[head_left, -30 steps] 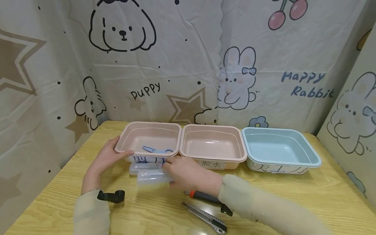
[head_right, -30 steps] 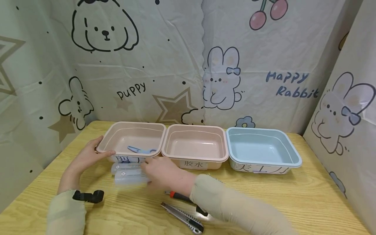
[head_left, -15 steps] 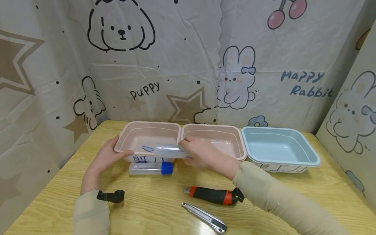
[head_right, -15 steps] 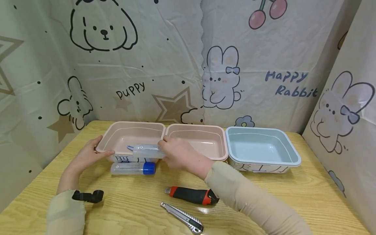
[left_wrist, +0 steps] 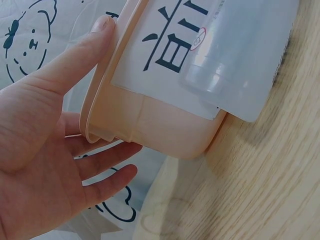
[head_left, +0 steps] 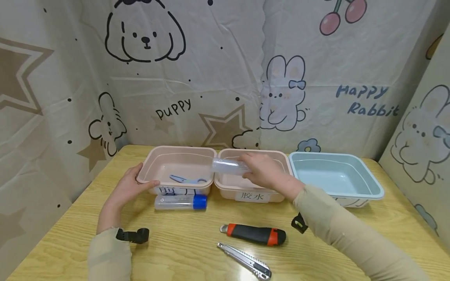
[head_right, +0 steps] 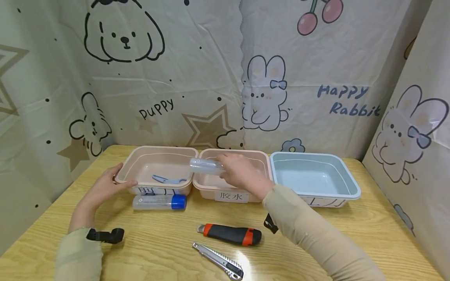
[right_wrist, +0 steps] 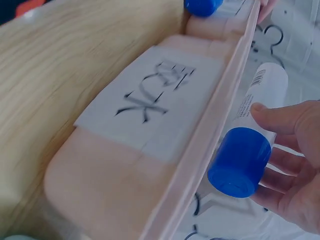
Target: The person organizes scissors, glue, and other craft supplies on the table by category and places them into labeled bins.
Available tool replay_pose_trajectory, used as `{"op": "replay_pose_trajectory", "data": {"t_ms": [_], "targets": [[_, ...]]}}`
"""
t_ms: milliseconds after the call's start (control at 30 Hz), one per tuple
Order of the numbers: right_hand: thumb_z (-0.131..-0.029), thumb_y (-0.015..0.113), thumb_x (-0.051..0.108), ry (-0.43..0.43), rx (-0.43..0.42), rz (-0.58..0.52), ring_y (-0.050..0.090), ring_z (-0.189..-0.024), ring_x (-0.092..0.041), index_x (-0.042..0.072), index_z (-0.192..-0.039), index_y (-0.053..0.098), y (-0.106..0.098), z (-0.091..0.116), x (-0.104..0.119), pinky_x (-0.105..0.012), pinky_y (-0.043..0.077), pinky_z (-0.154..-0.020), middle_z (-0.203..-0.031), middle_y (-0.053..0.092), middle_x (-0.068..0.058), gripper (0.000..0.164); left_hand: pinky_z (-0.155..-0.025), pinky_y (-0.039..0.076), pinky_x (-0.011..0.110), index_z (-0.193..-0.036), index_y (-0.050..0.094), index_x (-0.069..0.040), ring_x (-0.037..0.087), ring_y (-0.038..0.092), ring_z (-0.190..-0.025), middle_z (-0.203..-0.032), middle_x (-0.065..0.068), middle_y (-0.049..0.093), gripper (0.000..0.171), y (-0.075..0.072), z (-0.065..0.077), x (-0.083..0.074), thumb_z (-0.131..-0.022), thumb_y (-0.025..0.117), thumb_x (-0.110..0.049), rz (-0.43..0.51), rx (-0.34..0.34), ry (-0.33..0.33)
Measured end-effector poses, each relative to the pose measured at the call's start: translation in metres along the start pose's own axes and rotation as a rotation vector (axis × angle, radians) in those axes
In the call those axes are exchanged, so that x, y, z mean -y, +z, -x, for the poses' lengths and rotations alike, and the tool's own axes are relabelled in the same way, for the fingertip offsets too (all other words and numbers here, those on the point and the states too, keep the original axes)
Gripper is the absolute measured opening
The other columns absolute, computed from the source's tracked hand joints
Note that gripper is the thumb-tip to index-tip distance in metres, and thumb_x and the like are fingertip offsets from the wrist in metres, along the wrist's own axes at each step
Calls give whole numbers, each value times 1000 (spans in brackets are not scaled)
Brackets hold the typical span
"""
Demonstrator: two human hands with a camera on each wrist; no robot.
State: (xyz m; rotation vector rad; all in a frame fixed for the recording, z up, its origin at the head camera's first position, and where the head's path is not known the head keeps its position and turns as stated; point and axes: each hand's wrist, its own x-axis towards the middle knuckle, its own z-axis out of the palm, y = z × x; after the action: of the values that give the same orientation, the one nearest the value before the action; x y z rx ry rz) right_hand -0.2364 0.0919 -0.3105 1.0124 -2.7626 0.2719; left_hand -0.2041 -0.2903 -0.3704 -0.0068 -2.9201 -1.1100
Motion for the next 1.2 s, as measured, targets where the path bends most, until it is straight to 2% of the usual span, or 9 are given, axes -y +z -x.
{"op": "replay_pose_trajectory", "data": {"t_ms": [133, 400, 533, 800, 1033, 1200], "targets": [[-75, 74, 16, 66, 19, -22, 61, -93, -23, 4, -109, 57, 5, -1, -12, -36, 51, -80, -104, 65, -11, 40, -99, 26, 62, -143, 12, 4, 45, 31, -123, -140, 32, 23, 103, 0, 1, 1, -77, 65, -52, -5, 1, 2], [-76, 73, 17, 81, 25, 19, 62, -91, -24, 6, -109, 59, 18, -1, -37, -38, 50, -79, -104, 65, -9, 37, -99, 26, 62, -144, 10, 3, 45, 30, -124, -141, 31, 22, 100, 0, 1, 1, -78, 65, -49, 2, 3, -13], [-76, 72, 14, 108, 53, -20, 61, -95, -26, 4, -111, 60, 26, -1, -46, -39, 49, -84, -106, 65, -11, 39, -100, 26, 61, -144, 11, 2, 44, 30, -124, -141, 31, 22, 100, 0, 0, 0, -78, 65, -49, -1, 1, -14], [-76, 71, 9, 166, 91, -100, 60, -96, -28, 3, -111, 60, 41, -4, -62, -41, 47, -86, -106, 65, -12, 37, -99, 28, 60, -144, 15, 2, 41, 34, -120, -138, 29, 27, 98, 0, -2, 2, -78, 66, -49, 9, -9, 11], [-74, 69, 9, 215, 129, -76, 60, -95, -29, 5, -112, 60, 53, -9, -71, -43, 47, -86, -105, 65, -12, 39, -98, 29, 59, -143, 17, 2, 40, 37, -117, -135, 27, 31, 96, 0, -3, 4, -78, 66, -48, 20, -13, 21], [-70, 71, 10, 233, 110, -63, 61, -87, -30, 7, -107, 61, 61, -11, -77, -44, 49, -79, -99, 66, -12, 38, -97, 32, 58, -142, 21, 2, 38, 40, -114, -131, 26, 35, 94, 0, -4, 3, -77, 67, -47, 39, -15, 39]]}}
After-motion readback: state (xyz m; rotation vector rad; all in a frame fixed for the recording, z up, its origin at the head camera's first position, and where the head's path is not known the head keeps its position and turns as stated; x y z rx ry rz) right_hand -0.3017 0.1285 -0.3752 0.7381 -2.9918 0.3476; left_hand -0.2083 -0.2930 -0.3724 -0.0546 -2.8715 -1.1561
